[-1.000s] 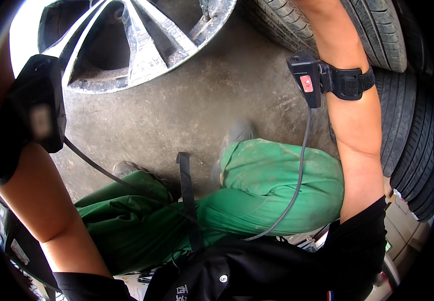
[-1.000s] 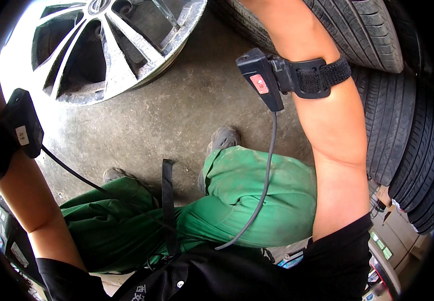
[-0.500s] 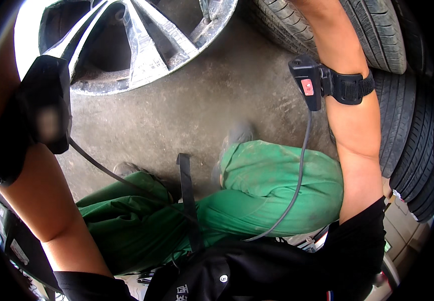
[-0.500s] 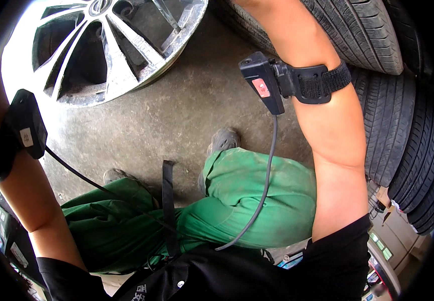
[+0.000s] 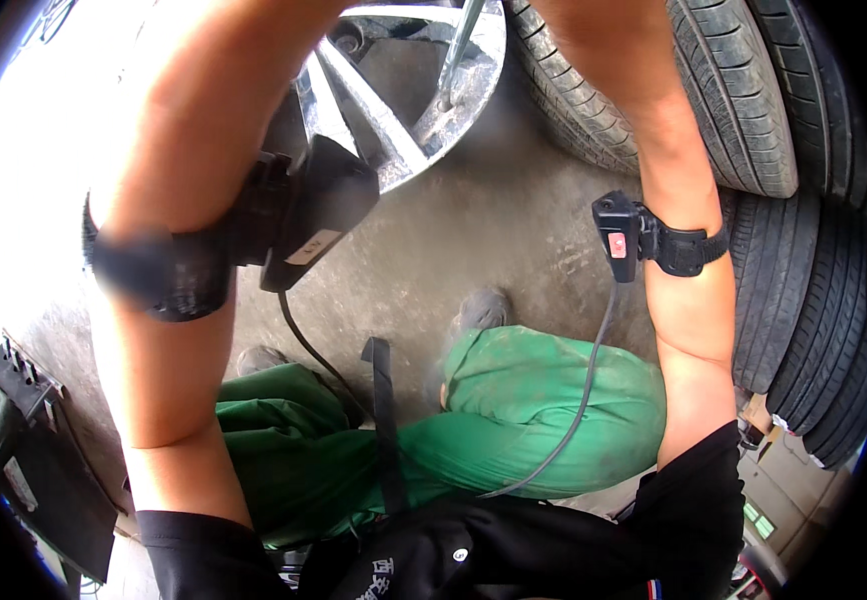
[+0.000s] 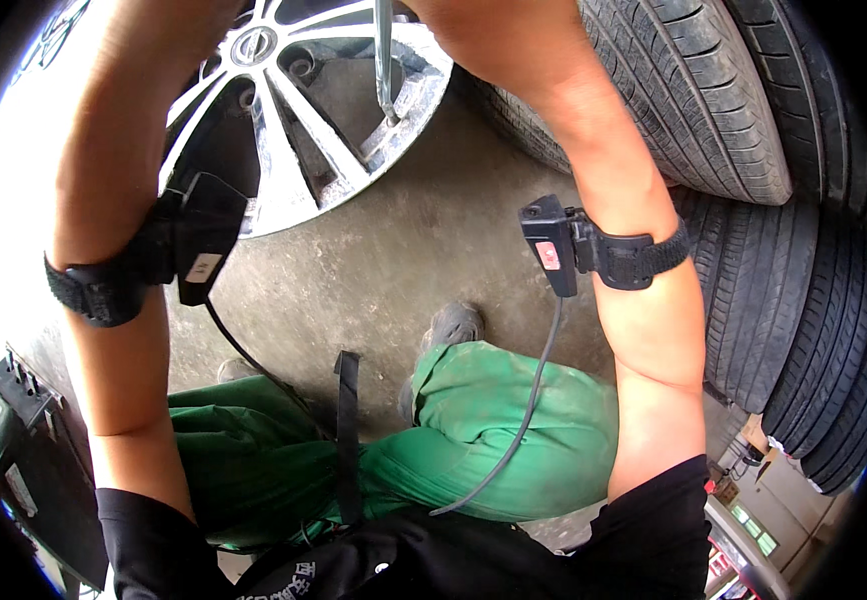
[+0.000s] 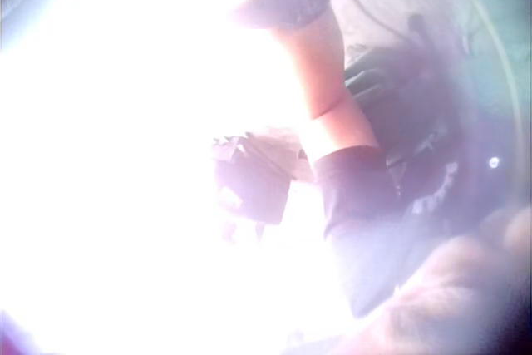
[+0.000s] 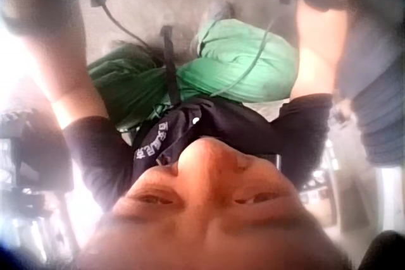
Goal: The person removes weights from a wheel rim using a tool, measures the rim with a tape, and places the rim on a tire changer machine. They then peel a sticker from a new tire and apply liquid to its bead using a spray bottle.
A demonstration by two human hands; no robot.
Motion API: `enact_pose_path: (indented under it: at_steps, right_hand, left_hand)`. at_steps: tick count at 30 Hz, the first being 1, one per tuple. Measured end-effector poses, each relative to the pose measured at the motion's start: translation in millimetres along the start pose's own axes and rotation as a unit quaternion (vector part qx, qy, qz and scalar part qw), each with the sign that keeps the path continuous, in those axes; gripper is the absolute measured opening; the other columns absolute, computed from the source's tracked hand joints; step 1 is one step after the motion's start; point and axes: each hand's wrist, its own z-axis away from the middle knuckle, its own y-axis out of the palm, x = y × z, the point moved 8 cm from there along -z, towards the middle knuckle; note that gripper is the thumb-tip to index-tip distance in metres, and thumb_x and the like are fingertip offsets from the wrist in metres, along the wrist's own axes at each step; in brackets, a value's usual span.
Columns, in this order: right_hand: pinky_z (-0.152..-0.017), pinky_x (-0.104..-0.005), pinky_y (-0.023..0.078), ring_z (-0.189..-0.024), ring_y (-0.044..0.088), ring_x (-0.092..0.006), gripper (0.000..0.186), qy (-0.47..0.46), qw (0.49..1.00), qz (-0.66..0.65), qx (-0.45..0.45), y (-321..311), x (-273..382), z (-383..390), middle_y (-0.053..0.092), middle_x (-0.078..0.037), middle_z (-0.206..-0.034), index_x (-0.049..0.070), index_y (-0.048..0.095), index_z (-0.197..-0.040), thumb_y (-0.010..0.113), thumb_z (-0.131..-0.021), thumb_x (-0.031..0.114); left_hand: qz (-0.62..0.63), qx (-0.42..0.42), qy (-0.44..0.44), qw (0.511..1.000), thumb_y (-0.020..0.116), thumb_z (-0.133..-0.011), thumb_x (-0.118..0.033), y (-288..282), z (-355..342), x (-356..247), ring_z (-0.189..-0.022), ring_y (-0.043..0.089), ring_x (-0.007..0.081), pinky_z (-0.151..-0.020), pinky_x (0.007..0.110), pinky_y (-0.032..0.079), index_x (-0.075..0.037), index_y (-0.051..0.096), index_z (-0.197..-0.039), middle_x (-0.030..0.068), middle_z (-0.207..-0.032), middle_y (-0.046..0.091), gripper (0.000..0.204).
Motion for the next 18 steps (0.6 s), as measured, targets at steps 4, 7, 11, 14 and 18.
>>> enact_pose_path:
  at_steps: [4,7,11,14,18]
  right_hand:
    - [-0.075,-0.0244,0.053,-0.081,0.065,-0.0099,0.017,-0.015,0.993,-0.113,-0.014,-5,-19,-15,0.071,-0.007,-0.093,-0.008,0.066,-0.106,0.067,-0.094,0.004]
    - [-0.075,-0.0261,0.055,-0.08,0.066,-0.0131,0.015,0.058,0.988,-0.139,-0.034,-31,-45,-1,0.071,-0.009,-0.092,-0.008,0.065,-0.105,0.067,-0.093,0.002]
    - [-0.078,-0.0316,0.059,-0.081,0.071,-0.0211,0.016,0.123,0.972,-0.186,-0.072,-55,-73,14,0.072,-0.013,-0.092,-0.007,0.064,-0.106,0.064,-0.091,-0.002]
    - [-0.086,-0.0363,0.059,-0.095,0.07,-0.0262,0.018,0.09,0.964,-0.237,-0.085,-56,-76,31,0.069,-0.016,-0.109,-0.001,0.063,-0.109,0.065,-0.092,0.005]
    - [-0.092,-0.0453,0.06,-0.115,0.065,-0.0337,0.01,0.125,0.925,-0.34,-0.117,-110,-98,90,0.067,-0.02,-0.114,0.0,0.059,-0.105,0.057,-0.095,0.001]
  left_hand:
    - [-0.159,-0.096,0.212,0.959,0.069,-0.086,-0.017,-5,11,2,-0.082,0.07,0.0251,-0.072,0.034,0.056,0.002,0.067,-0.106,0.0169,-0.091,0.071,0.027]
    - [-0.197,-0.02,0.256,0.946,0.066,-0.087,-0.012,39,3,65,-0.078,0.064,0.0279,-0.07,0.039,0.053,-0.004,0.064,-0.092,0.0137,-0.081,0.063,0.011]
    - [-0.132,0.162,-0.117,0.971,0.077,-0.083,-0.016,103,43,141,-0.093,0.072,0.0262,-0.086,0.036,0.055,-0.001,0.067,-0.117,0.0197,-0.103,0.072,0.039]
    - [-0.108,0.208,-0.124,0.964,0.076,-0.083,-0.019,117,83,172,-0.088,0.072,0.0345,-0.082,0.041,0.055,-0.001,0.068,-0.109,0.0216,-0.093,0.072,0.033]
    - [-0.114,0.211,-0.08,0.967,0.073,-0.087,-0.016,124,91,171,-0.089,0.07,0.0373,-0.08,0.042,0.054,-0.001,0.067,-0.106,0.0215,-0.093,0.07,0.025]
